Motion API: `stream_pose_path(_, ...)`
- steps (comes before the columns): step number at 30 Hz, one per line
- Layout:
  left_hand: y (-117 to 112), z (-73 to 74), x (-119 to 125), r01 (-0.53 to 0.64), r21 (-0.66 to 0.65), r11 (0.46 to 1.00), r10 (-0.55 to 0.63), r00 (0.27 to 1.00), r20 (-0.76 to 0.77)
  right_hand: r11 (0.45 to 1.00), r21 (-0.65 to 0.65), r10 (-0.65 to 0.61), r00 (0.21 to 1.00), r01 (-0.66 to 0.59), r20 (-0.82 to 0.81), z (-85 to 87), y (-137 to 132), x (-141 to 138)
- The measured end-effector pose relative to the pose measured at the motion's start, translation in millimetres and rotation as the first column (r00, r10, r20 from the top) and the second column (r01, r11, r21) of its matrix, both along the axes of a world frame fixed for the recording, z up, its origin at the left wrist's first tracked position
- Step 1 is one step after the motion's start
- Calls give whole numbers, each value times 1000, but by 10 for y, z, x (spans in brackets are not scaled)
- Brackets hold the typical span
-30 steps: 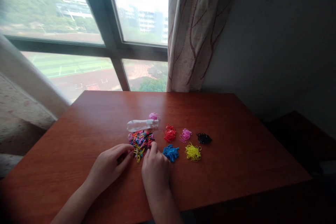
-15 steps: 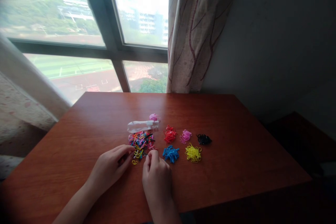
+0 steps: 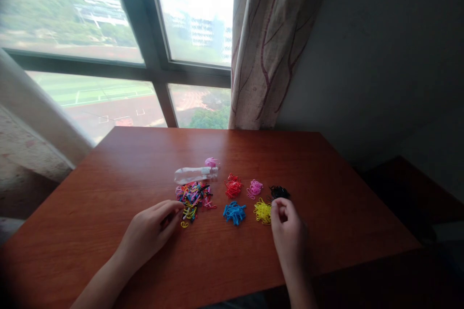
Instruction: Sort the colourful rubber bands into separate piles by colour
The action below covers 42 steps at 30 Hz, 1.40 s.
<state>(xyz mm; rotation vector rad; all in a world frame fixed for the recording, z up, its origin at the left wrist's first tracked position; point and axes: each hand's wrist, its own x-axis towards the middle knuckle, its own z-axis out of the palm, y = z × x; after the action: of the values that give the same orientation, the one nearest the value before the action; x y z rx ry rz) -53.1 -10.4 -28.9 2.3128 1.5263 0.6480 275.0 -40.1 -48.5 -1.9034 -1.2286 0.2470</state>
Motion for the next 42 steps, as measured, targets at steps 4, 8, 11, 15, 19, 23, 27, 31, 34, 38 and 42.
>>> stream_pose_path(4, 6, -9, -2, 13, -10, 1000, -13, 1000, -6, 995, 16, -89, 973, 94, -213, -143, 145, 429)
stream_pose_path(8, 3, -26, -15, 9, 0, 1000, -9, 1000, -2, 995, 38, -73, 955, 87, -288, -260, 263, 538)
stream_pose_path(11, 0, -38, -26, 0, 6, 1000, 0, 1000, -13, 996, 39, -65, 957, 79, -281, -294, 291, 526)
stream_pose_path(15, 5, -33, -24, -3, 16, 1000, 3, 1000, -10, 995, 47, -70, 960, 86, -273, -269, 244, 494)
stream_pose_path(19, 6, -9, -13, -16, 21, 1000, 16, 1000, 5, 992, 77, -79, 961, 102, -263, -203, 133, 366)
stream_pose_path(23, 1, 14, -4, -25, 1, 1000, 25, 1000, 3, 995, 92, -29, 977, 49, -212, -156, -45, 5)
stream_pose_path(27, 6, 33, -5, -39, -3, 999, 39, 999, 9, 977, 150, 172, 974, -149, -151, -115, -230, -555)
stream_pose_path(31, 5, 47, -15, -49, -5, 999, 49, 999, 22, 866, 151, 489, 870, -477, -58, -33, -270, -1063)
stream_pose_path(34, -29, 41, -18, -42, -13, 999, 42, 999, 30, 787, 72, 612, 790, -613, 33, 52, -213, -1257)
stream_pose_path(38, -134, 14, -5, -7, -35, 999, 8, 1000, 27, 765, -54, 644, 764, -642, 36, 121, -156, -1293)
stream_pose_path(42, -218, -11, 9, -11, -30, 1000, 11, 1000, 5, 764, -69, 645, 764, -641, 39, 93, -157, -1273)
